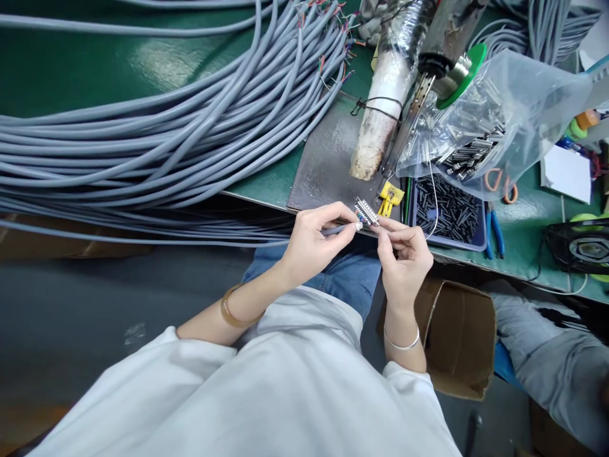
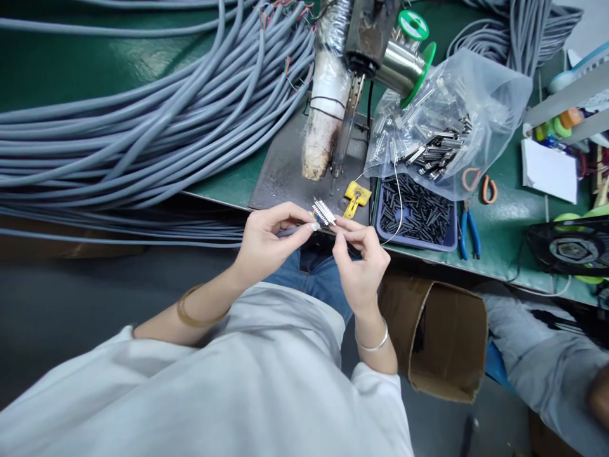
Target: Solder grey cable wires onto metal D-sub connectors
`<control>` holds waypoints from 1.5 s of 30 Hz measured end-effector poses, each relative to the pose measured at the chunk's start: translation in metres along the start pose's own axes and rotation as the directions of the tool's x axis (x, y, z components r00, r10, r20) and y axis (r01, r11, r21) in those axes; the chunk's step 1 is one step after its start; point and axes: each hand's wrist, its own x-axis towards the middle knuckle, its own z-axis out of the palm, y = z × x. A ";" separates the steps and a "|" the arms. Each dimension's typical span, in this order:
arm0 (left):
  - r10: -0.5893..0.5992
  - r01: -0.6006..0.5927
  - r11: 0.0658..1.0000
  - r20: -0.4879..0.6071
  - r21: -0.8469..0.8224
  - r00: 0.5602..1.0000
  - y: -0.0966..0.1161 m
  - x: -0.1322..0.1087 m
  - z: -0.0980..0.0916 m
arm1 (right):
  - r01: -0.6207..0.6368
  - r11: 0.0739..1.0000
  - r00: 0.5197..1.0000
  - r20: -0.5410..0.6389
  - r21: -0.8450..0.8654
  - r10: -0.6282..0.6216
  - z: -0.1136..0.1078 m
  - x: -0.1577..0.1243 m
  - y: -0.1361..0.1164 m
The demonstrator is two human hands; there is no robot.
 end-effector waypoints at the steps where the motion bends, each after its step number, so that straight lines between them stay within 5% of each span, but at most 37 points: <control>1: 0.019 -0.019 0.999 -0.017 0.047 1.000 0.000 0.001 0.001 | 0.014 1.000 1.000 0.002 -0.023 -0.014 0.001 0.002 0.000; 25: 0.246 -0.224 0.957 -0.104 0.185 0.964 0.007 0.029 0.003 | 0.174 0.975 0.984 -0.005 -0.138 -0.176 0.004 0.036 -0.006; 31: 0.212 -0.187 0.959 -0.101 0.212 0.972 0.014 0.029 0.002 | 0.257 0.938 0.965 0.019 -0.231 -0.260 0.003 0.039 -0.010; 37: 0.175 -0.155 0.971 -0.098 0.182 0.980 0.015 0.029 0.002 | 0.440 0.822 0.893 0.076 -0.361 -0.444 0.002 0.043 -0.012; 45: 0.118 -0.108 0.967 -0.029 0.229 0.993 0.013 0.028 -0.004 | 0.412 0.830 0.909 0.109 -0.376 -0.402 0.001 0.036 -0.005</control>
